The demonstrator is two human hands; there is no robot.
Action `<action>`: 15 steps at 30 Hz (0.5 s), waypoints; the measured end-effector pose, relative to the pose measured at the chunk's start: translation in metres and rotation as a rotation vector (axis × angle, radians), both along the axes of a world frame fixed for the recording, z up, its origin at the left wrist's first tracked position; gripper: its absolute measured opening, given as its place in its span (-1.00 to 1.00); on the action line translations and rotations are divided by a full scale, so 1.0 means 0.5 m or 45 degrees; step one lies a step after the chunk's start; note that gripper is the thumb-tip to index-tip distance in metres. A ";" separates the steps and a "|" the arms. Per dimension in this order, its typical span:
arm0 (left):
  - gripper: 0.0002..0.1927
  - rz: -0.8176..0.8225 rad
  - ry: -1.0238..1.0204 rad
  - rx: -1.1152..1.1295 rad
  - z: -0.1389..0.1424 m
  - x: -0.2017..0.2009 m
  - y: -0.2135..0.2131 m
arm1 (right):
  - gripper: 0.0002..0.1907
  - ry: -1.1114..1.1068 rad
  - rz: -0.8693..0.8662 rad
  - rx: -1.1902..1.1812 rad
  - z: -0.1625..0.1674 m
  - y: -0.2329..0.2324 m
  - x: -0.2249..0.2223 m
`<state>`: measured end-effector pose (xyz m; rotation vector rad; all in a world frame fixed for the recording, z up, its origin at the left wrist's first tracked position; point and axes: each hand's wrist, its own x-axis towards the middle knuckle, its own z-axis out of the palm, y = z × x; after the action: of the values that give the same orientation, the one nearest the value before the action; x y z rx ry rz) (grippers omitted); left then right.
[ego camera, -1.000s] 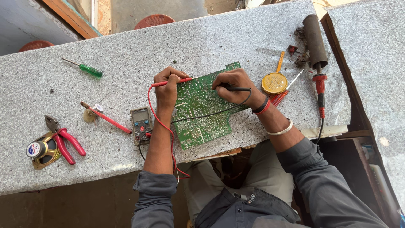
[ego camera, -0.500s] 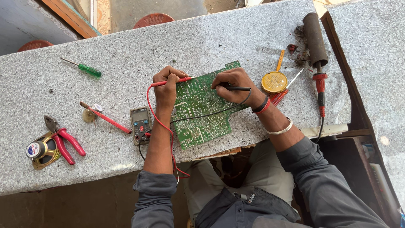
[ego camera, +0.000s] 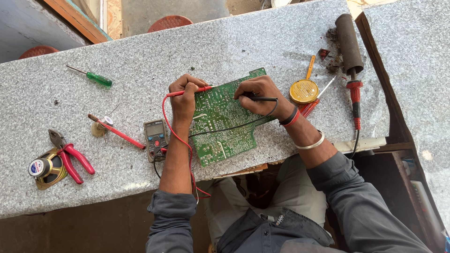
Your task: The person holds multimeter probes in both hands and touches them to different points on a green circuit board laid on the workbench, moving the probe tips across the board to test components while the multimeter sits beside the board.
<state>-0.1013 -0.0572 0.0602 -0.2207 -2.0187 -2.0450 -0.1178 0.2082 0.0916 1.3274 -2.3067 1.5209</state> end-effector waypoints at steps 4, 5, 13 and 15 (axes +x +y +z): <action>-0.78 0.010 0.003 -0.013 -0.002 -0.001 0.001 | -0.79 -0.005 -0.003 -0.001 0.001 0.002 0.001; -0.78 0.008 0.005 -0.013 -0.002 -0.001 0.002 | -0.79 -0.007 -0.005 -0.003 0.001 0.004 0.001; -0.78 0.014 0.008 -0.038 -0.004 -0.001 0.001 | -0.79 -0.006 -0.006 0.005 0.002 0.003 0.002; -0.77 0.014 0.009 -0.034 -0.004 -0.001 0.001 | -0.79 -0.006 -0.002 0.000 0.003 0.003 0.002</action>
<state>-0.1019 -0.0567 0.0584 -0.2217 -2.0398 -2.0086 -0.1170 0.2098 0.0932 1.3236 -2.3101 1.5252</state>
